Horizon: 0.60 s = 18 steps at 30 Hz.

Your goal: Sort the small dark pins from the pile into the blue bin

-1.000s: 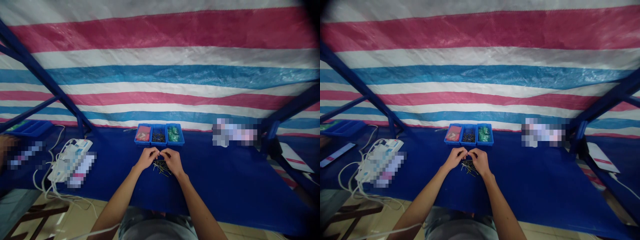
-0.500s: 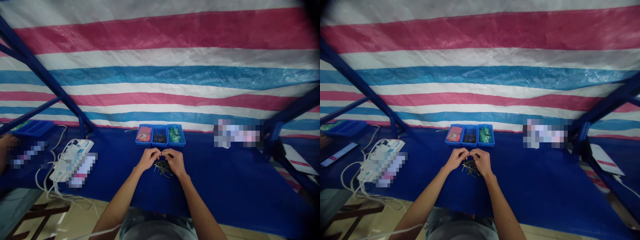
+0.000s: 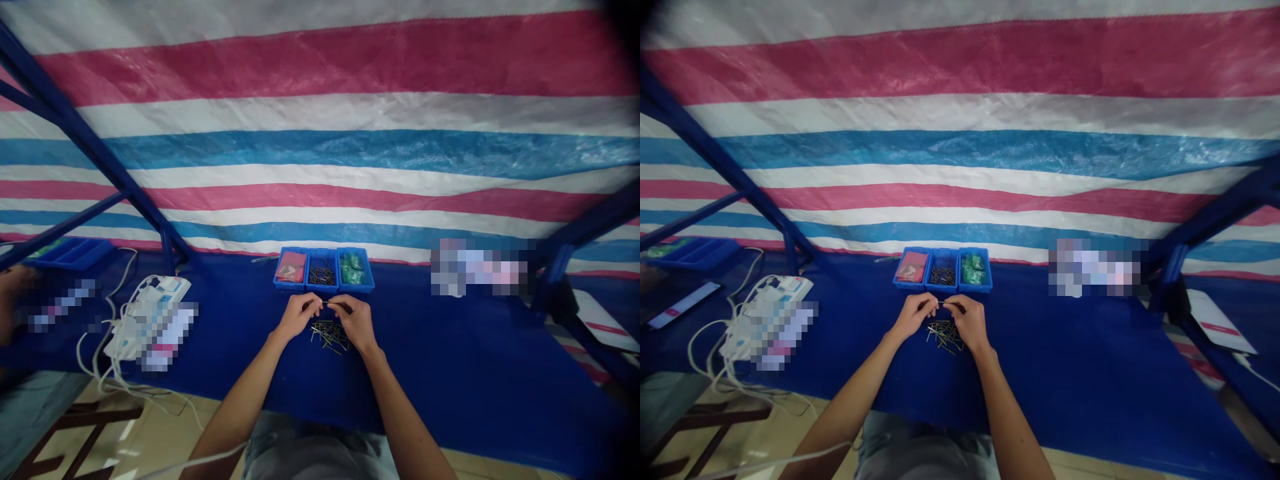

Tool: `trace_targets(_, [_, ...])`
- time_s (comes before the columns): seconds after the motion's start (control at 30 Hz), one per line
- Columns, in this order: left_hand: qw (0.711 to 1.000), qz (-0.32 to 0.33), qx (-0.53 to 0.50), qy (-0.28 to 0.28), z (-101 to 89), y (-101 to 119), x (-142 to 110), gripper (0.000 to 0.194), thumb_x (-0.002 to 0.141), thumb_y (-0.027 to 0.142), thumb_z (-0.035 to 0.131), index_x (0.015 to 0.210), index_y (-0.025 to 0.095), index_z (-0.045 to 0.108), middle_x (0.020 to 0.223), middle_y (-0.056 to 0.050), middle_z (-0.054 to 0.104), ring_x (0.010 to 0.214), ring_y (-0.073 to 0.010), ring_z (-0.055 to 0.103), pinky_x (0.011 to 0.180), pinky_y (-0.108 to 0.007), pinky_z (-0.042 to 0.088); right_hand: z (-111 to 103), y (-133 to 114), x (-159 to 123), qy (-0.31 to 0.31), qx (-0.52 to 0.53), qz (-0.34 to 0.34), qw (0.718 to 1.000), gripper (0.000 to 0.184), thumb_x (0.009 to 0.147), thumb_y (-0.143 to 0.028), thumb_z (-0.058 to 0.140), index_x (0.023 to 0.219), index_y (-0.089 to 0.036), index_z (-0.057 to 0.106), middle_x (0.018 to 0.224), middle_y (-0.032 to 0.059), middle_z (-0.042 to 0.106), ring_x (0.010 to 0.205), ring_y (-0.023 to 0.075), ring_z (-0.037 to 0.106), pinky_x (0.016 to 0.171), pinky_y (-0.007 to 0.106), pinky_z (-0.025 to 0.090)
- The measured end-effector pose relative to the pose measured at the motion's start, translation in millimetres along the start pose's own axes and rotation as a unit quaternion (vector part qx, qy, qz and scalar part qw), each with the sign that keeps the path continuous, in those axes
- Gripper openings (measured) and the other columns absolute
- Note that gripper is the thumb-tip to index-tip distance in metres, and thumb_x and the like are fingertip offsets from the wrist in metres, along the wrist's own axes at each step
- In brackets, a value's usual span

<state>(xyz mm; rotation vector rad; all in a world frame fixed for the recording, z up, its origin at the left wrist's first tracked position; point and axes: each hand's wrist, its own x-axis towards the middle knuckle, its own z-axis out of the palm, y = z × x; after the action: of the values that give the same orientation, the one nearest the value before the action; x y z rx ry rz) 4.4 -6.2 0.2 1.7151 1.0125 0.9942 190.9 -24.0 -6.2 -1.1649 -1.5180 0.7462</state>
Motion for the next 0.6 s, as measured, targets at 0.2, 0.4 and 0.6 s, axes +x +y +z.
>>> trace_targets(0.2, [0.996,-0.014,-0.047,0.075,-1.3,1,0,0.039,0.095,0.048,0.052,0.080,0.013,0.063,0.062,-0.001,0.059,0.057,-0.0113,0.054,0.059,-0.022,0.042,-5,-20,14,0.101,-0.102,-0.076,0.987,0.021,0.095,-0.036,0.058,0.089,-0.021,0.073,0.091,0.0064,0.071,0.081,0.0195,0.066,0.074,0.031,0.053])
trace_targets(0.4, [0.996,-0.018,-0.043,0.081,-0.4,1,1,0.039,0.095,0.048,0.053,0.080,0.014,0.063,0.061,-0.001,0.059,0.056,-0.0113,0.054,0.058,-0.022,0.042,2,-31,54,0.118,-0.184,-0.120,0.968,0.027,0.097,-0.035,0.052,0.108,-0.021,0.073,0.109,0.0104,0.068,0.090,0.0210,0.066,0.081,0.033,0.053])
trace_targets(0.6, [0.995,-0.014,-0.047,0.089,-1.5,-3,2,0.037,0.096,0.047,0.052,0.083,0.014,0.063,0.062,0.000,0.059,0.056,-0.0111,0.053,0.058,-0.022,0.041,-16,-20,32,0.038,-0.177,-0.089,0.980,0.023,0.097,-0.032,0.052,0.098,-0.021,0.073,0.089,0.0065,0.071,0.076,0.0193,0.064,0.078,0.033,0.051])
